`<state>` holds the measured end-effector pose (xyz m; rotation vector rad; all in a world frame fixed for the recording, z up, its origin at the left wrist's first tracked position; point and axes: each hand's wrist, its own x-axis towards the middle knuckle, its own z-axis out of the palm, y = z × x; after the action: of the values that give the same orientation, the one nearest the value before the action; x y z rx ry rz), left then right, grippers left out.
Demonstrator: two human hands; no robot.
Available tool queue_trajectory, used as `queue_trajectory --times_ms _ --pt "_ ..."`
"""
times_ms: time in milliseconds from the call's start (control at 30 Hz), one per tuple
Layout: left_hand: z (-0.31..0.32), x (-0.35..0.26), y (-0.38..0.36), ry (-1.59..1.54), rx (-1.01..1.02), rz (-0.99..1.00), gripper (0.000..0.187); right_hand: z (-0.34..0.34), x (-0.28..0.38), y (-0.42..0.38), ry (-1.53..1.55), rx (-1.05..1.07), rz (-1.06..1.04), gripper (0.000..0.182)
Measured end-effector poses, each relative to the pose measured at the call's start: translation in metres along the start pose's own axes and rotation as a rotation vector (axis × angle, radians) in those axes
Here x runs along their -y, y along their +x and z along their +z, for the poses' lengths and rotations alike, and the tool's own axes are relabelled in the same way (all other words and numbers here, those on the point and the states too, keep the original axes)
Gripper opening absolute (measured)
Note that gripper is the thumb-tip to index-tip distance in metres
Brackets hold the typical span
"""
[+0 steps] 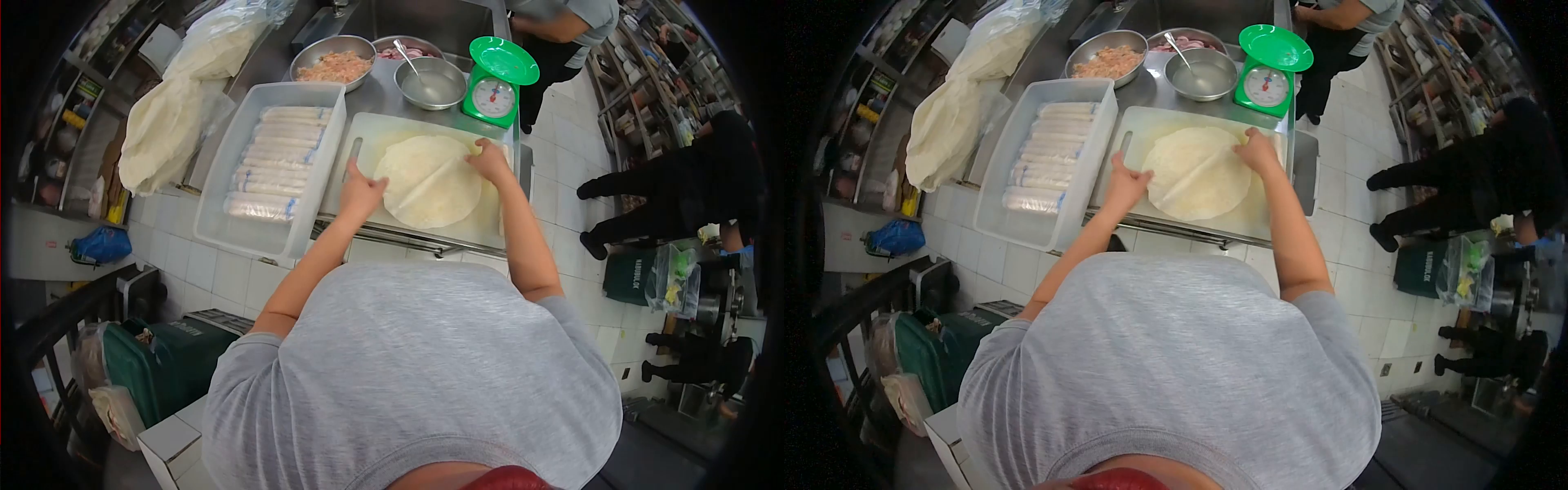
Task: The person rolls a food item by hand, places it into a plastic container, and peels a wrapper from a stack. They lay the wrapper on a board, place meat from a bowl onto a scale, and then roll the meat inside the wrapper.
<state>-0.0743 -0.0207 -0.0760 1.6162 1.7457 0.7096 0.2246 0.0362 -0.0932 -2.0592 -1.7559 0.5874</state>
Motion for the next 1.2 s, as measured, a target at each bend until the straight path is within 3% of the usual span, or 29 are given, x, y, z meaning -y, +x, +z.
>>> queue_trajectory --times_ms 33,67,167,233,333,433,533,633,767,833,933,1033,1133,1200 --pt "0.002 0.003 0.009 -0.019 -0.074 0.022 0.081 0.0 0.006 -0.014 -0.037 0.013 0.059 0.059" --pt "0.0 -0.007 0.012 0.005 -0.161 0.053 0.069 -0.001 0.015 -0.026 -0.076 0.016 0.114 0.065" --pt "0.019 0.012 0.035 0.33 -0.147 0.168 0.047 0.011 0.029 -0.073 -0.233 -0.201 0.1 0.072" --pt "0.018 0.003 0.033 0.296 -0.039 0.128 0.03 0.018 0.034 -0.101 -0.267 -0.281 0.041 0.073" --pt "0.032 0.017 0.031 0.307 -0.16 0.328 0.024 0.029 0.036 -0.123 -0.272 -0.213 0.049 0.071" --pt "0.036 0.013 0.029 -0.032 -0.126 0.191 0.018 0.029 0.035 -0.126 -0.219 -0.188 0.074 0.067" --pt "0.033 0.012 0.027 -0.275 -0.163 0.1 0.016 0.03 0.028 -0.124 -0.164 -0.157 0.088 0.058" --pt "0.025 0.011 0.02 -0.208 -0.216 0.176 0.013 0.04 0.022 -0.124 -0.038 -0.202 0.034 0.048" --pt "0.035 0.032 0.043 -0.443 -0.026 0.254 0.016 0.039 0.02 -0.103 0.436 -0.309 0.054 0.035" --pt "0.006 -0.008 0.04 -0.494 0.08 0.169 0.019 0.015 0.034 -0.091 0.501 -0.354 0.008 0.034" --pt "-0.014 -0.043 0.047 -0.808 0.149 0.21 0.03 -0.018 0.047 -0.065 0.701 -0.46 -0.133 0.036" --pt "-0.038 -0.071 0.04 -0.862 0.109 0.28 0.041 -0.066 0.084 -0.075 0.84 -0.569 -0.21 0.036" --pt "-0.044 -0.067 0.035 -0.859 0.037 0.269 0.041 -0.064 0.068 -0.07 0.764 -0.605 -0.193 0.037" --pt "-0.033 -0.04 0.04 -0.634 -0.002 0.316 0.042 -0.046 0.051 -0.07 0.575 -0.501 -0.085 0.037"
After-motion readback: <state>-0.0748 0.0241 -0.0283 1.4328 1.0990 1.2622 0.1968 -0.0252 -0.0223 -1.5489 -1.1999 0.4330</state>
